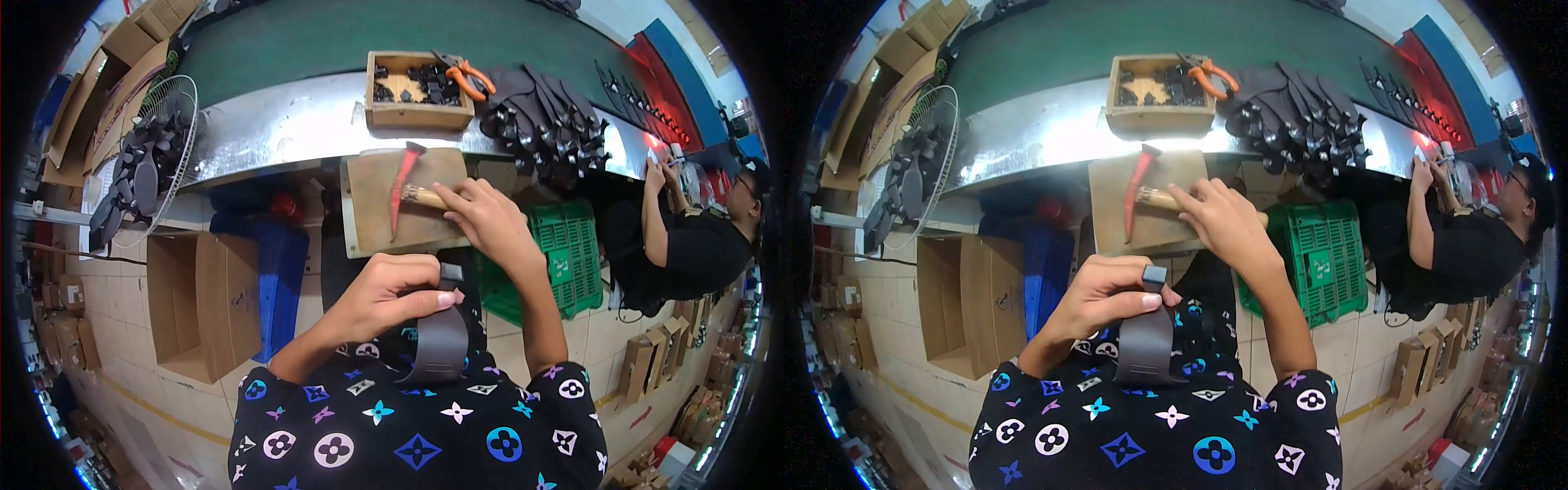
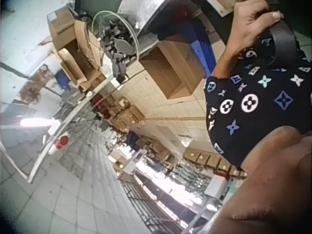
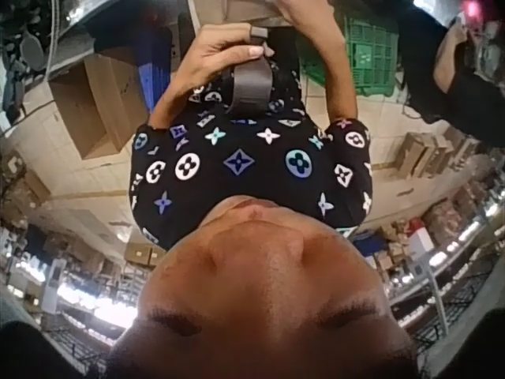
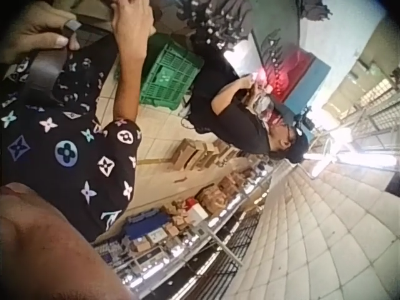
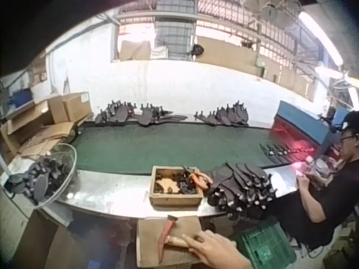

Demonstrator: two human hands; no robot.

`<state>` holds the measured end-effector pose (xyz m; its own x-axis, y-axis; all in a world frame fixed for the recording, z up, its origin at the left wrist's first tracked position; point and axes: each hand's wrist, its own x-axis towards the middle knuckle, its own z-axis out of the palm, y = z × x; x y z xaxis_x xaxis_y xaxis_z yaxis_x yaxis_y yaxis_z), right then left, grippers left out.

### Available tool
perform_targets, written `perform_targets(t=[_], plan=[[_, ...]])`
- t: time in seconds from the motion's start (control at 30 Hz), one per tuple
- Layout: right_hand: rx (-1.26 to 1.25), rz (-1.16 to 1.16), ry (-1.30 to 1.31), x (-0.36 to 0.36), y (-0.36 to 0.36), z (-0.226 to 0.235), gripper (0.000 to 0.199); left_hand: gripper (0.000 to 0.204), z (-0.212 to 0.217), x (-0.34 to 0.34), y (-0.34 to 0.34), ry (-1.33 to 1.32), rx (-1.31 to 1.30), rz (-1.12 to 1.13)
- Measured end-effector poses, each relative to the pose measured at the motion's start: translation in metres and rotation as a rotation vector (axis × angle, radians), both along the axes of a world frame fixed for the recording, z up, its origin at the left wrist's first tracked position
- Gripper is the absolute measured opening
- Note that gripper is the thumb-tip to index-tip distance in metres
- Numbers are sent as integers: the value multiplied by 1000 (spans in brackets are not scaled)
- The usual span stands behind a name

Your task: Hammering buckles onto shoe straps at a manufacturing workbench.

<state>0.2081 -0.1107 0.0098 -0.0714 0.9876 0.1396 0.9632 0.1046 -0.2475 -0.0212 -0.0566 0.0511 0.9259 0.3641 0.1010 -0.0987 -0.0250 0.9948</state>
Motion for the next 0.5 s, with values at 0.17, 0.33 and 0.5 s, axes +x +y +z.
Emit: perform_targets(t=[0.17, 0.33, 0.5], plan=[[44, 242, 951, -15, -14, -1, 41, 28, 17, 0, -14, 118, -436, -46], [-64, 160, 1676, -63, -53, -5, 63, 33, 9, 7, -21, 232, -755, -180], [-37, 175, 1901, -65, -64, -11, 59, 35, 6, 15, -34, 252, -867, -165]])
